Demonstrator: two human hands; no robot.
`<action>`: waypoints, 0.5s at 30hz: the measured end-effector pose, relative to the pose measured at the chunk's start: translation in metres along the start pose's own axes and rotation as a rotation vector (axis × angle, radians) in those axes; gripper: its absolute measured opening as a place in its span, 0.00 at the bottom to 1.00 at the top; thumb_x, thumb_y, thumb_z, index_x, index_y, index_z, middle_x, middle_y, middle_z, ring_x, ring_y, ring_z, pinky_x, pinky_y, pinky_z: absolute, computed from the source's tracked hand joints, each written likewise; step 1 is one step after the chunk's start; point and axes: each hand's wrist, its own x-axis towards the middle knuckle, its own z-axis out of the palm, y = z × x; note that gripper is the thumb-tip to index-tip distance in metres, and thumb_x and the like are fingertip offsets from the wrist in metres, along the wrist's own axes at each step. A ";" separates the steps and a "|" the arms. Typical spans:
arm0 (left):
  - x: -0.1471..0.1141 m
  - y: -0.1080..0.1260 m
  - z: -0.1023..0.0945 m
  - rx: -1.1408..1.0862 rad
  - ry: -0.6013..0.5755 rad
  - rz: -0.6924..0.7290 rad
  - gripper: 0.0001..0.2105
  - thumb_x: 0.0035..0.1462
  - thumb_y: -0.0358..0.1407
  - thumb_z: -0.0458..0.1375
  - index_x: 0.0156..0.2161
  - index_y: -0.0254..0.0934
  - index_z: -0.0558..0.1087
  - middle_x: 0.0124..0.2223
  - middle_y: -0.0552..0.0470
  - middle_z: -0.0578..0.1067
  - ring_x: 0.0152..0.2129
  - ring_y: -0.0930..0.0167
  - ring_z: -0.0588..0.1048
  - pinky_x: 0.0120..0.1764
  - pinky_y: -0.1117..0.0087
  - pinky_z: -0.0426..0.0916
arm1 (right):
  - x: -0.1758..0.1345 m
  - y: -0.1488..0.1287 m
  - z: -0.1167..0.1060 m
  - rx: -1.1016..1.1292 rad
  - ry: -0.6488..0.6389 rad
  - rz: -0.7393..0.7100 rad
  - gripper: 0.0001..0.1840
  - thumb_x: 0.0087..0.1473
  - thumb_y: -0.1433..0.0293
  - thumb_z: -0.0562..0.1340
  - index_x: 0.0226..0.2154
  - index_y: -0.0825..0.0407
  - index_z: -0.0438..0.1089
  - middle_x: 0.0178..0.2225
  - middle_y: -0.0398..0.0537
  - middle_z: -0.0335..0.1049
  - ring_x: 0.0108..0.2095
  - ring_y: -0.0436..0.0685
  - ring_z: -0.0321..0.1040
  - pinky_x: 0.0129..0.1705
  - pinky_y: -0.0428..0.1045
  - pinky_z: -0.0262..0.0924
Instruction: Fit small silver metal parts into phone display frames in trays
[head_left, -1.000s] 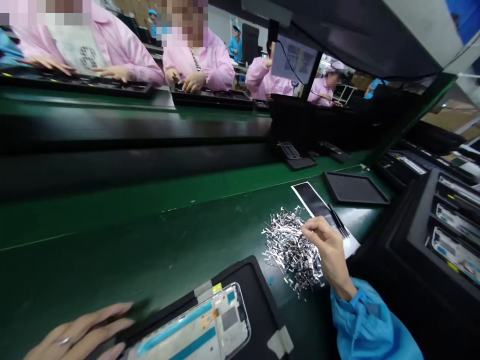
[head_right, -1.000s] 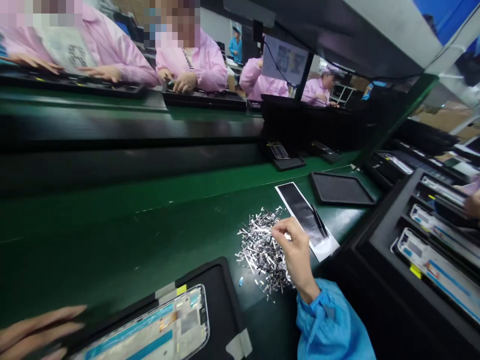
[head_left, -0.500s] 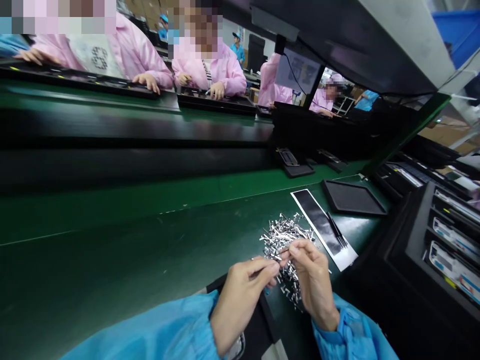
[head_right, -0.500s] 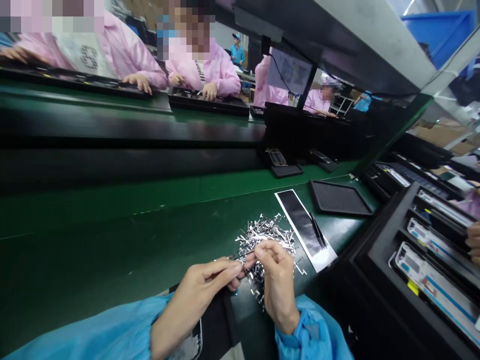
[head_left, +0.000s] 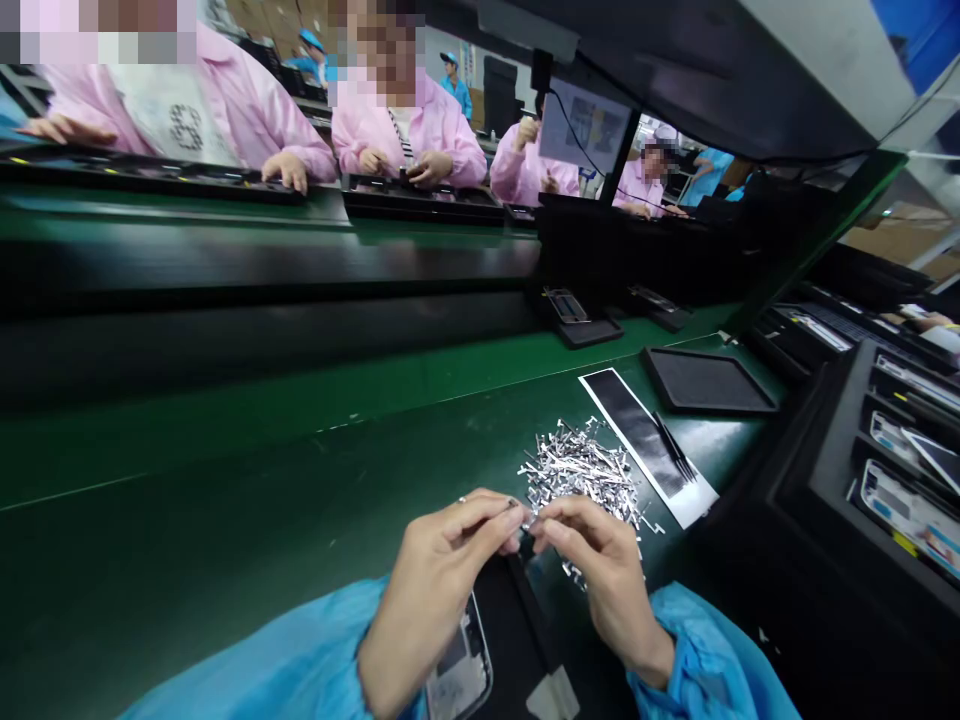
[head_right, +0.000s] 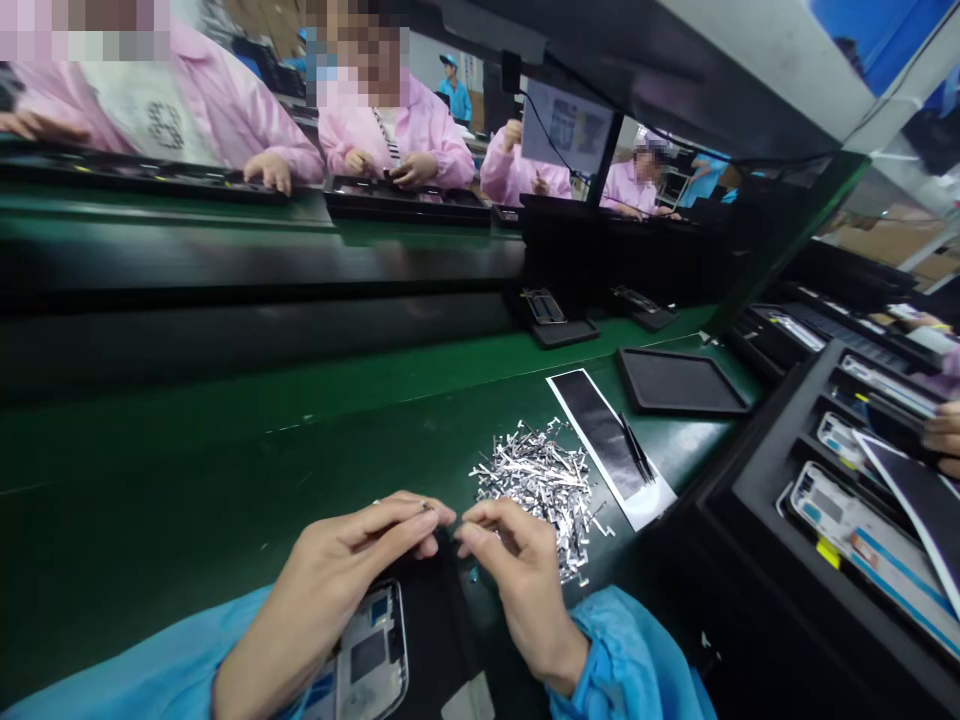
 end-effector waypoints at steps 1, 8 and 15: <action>-0.002 0.002 -0.003 0.111 -0.070 0.029 0.13 0.50 0.39 0.53 0.19 0.35 0.68 0.22 0.54 0.69 0.23 0.73 0.68 0.29 0.75 0.59 | -0.001 -0.003 -0.001 -0.039 -0.015 -0.026 0.05 0.50 0.68 0.59 0.29 0.52 0.69 0.27 0.43 0.66 0.30 0.50 0.63 0.33 0.46 0.55; -0.016 0.004 -0.003 0.607 -0.308 0.236 0.15 0.55 0.33 0.43 0.23 0.38 0.69 0.25 0.53 0.72 0.23 0.73 0.70 0.27 0.76 0.58 | -0.009 -0.017 -0.004 -0.358 -0.217 -0.152 0.07 0.53 0.72 0.56 0.25 0.53 0.66 0.24 0.41 0.60 0.28 0.48 0.59 0.32 0.45 0.52; -0.030 0.011 0.000 0.498 -0.274 0.268 0.12 0.56 0.35 0.47 0.26 0.40 0.70 0.26 0.58 0.73 0.24 0.76 0.71 0.28 0.80 0.60 | -0.022 -0.018 -0.006 0.084 -0.167 0.100 0.06 0.48 0.70 0.60 0.22 0.54 0.70 0.21 0.41 0.64 0.25 0.48 0.61 0.29 0.45 0.55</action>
